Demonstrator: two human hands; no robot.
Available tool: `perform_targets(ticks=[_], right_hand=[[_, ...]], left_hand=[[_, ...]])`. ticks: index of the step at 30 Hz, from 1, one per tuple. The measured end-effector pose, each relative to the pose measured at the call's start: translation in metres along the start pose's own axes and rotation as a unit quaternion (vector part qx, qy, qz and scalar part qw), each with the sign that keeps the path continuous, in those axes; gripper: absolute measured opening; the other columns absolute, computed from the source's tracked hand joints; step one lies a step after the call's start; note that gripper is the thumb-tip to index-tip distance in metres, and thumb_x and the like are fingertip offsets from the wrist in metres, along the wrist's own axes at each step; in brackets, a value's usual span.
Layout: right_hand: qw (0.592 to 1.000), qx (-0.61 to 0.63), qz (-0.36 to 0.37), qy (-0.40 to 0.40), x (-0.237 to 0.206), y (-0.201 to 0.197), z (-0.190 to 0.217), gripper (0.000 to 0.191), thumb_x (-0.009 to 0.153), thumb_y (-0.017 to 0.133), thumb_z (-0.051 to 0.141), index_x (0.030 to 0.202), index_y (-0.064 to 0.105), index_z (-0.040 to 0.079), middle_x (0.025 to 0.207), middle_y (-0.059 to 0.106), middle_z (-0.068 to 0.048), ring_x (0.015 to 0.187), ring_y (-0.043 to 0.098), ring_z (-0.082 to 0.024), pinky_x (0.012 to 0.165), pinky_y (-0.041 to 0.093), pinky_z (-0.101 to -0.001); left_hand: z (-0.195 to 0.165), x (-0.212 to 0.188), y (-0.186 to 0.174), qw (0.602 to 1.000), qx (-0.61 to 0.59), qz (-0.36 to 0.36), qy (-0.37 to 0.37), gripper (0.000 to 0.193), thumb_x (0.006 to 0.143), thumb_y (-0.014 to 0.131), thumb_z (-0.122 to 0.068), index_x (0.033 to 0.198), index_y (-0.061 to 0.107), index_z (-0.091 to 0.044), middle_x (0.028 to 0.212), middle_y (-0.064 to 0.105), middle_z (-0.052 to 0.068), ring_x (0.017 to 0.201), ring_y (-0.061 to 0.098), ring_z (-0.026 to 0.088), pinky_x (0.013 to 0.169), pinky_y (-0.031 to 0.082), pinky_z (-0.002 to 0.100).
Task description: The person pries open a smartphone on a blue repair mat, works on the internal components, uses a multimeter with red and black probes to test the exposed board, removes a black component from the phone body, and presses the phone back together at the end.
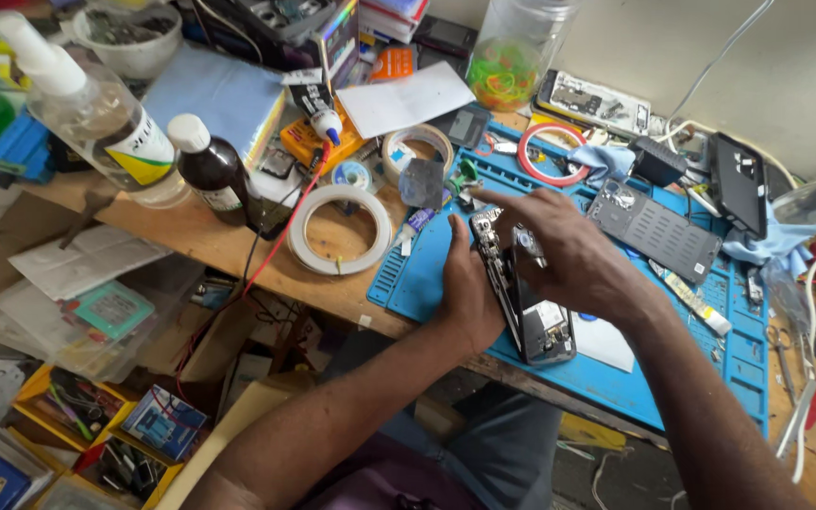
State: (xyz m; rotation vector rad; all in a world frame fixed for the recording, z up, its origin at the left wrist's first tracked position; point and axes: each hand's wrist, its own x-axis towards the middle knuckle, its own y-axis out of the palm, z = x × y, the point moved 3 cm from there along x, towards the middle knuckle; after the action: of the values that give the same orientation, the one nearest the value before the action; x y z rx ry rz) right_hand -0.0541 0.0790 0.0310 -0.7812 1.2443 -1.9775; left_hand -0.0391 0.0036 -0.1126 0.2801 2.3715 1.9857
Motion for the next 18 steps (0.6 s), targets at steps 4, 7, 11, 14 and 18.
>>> perform_targets(ticks=[4, 7, 11, 14, 18], right_hand=[[0.991, -0.004, -0.135, -0.023, -0.022, -0.001, 0.001, 0.067, 0.08, 0.066, -0.006, 0.143, 0.054, 0.013, 0.108, 0.07, -0.007, 0.109, 0.066, -0.028, 0.104, 0.048, -0.0454], [0.986, -0.028, -0.165, 0.013, -0.035, 0.013, 0.005, 0.05, 0.084, 0.073, 0.002, 0.131, 0.061, 0.012, 0.105, 0.074, -0.005, 0.102, 0.068, -0.026, 0.094, 0.051, -0.0416], [0.978, -0.106, -0.178, 0.037, -0.038, 0.026, 0.012, 0.041, 0.083, 0.077, 0.008, 0.122, 0.067, 0.012, 0.099, 0.077, -0.001, 0.096, 0.069, -0.023, 0.087, 0.052, -0.0394], [0.974, -0.138, -0.164, 0.068, -0.035, 0.029, 0.014, 0.036, 0.085, 0.077, 0.009, 0.12, 0.067, 0.012, 0.095, 0.078, 0.0, 0.094, 0.07, -0.021, 0.084, 0.053, -0.0396], [0.974, -0.121, -0.148, 0.125, -0.029, 0.029, 0.013, 0.037, 0.084, 0.077, 0.01, 0.119, 0.065, 0.012, 0.094, 0.08, -0.001, 0.089, 0.071, -0.023, 0.079, 0.055, -0.04]], left_hand=[[-0.001, -0.004, 0.003, 0.997, 0.015, -0.079, -0.021, 0.075, 0.104, 0.024, -0.072, 0.134, 0.056, -0.012, 0.117, 0.067, 0.009, 0.109, 0.065, 0.023, 0.097, 0.053, 0.041], [-0.002, -0.008, 0.009, 0.996, 0.027, -0.082, -0.029, 0.078, 0.104, 0.023, -0.073, 0.134, 0.056, -0.009, 0.118, 0.066, 0.008, 0.109, 0.064, 0.022, 0.097, 0.052, 0.04], [-0.004, -0.008, 0.012, 0.996, 0.03, -0.083, -0.023, 0.079, 0.104, 0.024, -0.075, 0.134, 0.054, -0.009, 0.117, 0.064, 0.009, 0.11, 0.062, 0.023, 0.097, 0.052, 0.04], [-0.002, -0.008, 0.007, 0.993, 0.032, -0.11, -0.027, 0.076, 0.101, 0.025, -0.074, 0.135, 0.053, -0.011, 0.12, 0.064, 0.007, 0.113, 0.062, 0.021, 0.098, 0.052, 0.038], [0.003, -0.006, -0.002, 0.997, 0.014, -0.069, -0.017, 0.077, 0.103, 0.026, -0.075, 0.135, 0.053, -0.01, 0.118, 0.063, 0.008, 0.108, 0.062, 0.021, 0.094, 0.052, 0.037]])
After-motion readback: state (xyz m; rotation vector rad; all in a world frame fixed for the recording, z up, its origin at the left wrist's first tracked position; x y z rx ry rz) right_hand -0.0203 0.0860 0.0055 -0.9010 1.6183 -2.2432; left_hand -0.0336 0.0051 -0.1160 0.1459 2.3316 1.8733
